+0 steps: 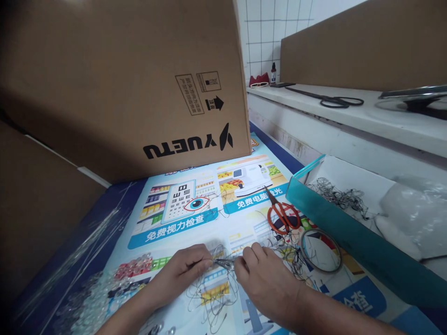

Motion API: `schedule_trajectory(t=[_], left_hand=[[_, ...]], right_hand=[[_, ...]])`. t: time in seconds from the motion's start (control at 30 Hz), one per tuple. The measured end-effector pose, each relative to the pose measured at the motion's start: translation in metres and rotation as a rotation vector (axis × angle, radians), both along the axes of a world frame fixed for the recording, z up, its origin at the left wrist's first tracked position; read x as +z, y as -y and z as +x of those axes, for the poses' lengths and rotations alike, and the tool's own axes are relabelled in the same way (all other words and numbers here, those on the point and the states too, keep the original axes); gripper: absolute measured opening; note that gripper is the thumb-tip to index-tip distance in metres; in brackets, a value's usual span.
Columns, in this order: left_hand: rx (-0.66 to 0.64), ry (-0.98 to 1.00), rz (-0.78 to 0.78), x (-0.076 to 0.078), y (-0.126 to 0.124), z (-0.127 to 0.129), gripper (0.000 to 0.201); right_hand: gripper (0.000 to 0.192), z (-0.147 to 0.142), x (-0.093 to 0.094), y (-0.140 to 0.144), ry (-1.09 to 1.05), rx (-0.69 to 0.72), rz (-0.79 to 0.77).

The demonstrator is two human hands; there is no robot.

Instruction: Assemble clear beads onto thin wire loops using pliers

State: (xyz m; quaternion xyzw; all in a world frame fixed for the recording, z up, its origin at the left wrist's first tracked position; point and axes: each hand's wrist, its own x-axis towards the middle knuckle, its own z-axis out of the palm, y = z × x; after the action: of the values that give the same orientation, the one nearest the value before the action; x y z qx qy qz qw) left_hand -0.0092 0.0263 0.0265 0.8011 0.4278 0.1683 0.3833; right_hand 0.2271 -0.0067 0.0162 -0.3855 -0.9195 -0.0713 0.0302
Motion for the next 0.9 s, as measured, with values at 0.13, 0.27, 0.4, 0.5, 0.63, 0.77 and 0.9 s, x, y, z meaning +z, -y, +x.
schedule_trajectory(t=[0.13,0.27,0.4,0.5,0.63,0.77,0.9], left_hand=[[0.001,-0.004,0.005,0.0,0.001,0.0,0.032],[-0.016,-0.004,0.002,-0.001,0.0,0.0,0.032],[-0.023,-0.007,0.001,-0.001,0.0,0.0,0.032],[-0.018,-0.01,0.007,-0.001,0.0,0.0,0.032],[-0.012,-0.013,0.004,-0.001,0.001,0.0,0.032],[-0.012,-0.024,0.007,-0.001,0.0,0.0,0.032],[-0.011,-0.034,0.015,-0.001,-0.001,-0.002,0.032]], right_hand=[[0.024,-0.001,0.0,0.001,-0.017,0.0,-0.017],[0.022,-0.002,-0.003,0.0,-0.034,-0.001,0.0],[0.017,-0.002,-0.007,-0.001,-0.046,-0.002,-0.011],[0.014,-0.001,-0.008,-0.002,-0.049,0.004,-0.018],[0.015,-0.002,-0.006,-0.002,-0.058,-0.004,-0.034],[0.016,-0.003,0.0,-0.004,-0.067,-0.024,-0.053],[0.023,-0.002,0.009,-0.006,-0.06,-0.04,-0.092]])
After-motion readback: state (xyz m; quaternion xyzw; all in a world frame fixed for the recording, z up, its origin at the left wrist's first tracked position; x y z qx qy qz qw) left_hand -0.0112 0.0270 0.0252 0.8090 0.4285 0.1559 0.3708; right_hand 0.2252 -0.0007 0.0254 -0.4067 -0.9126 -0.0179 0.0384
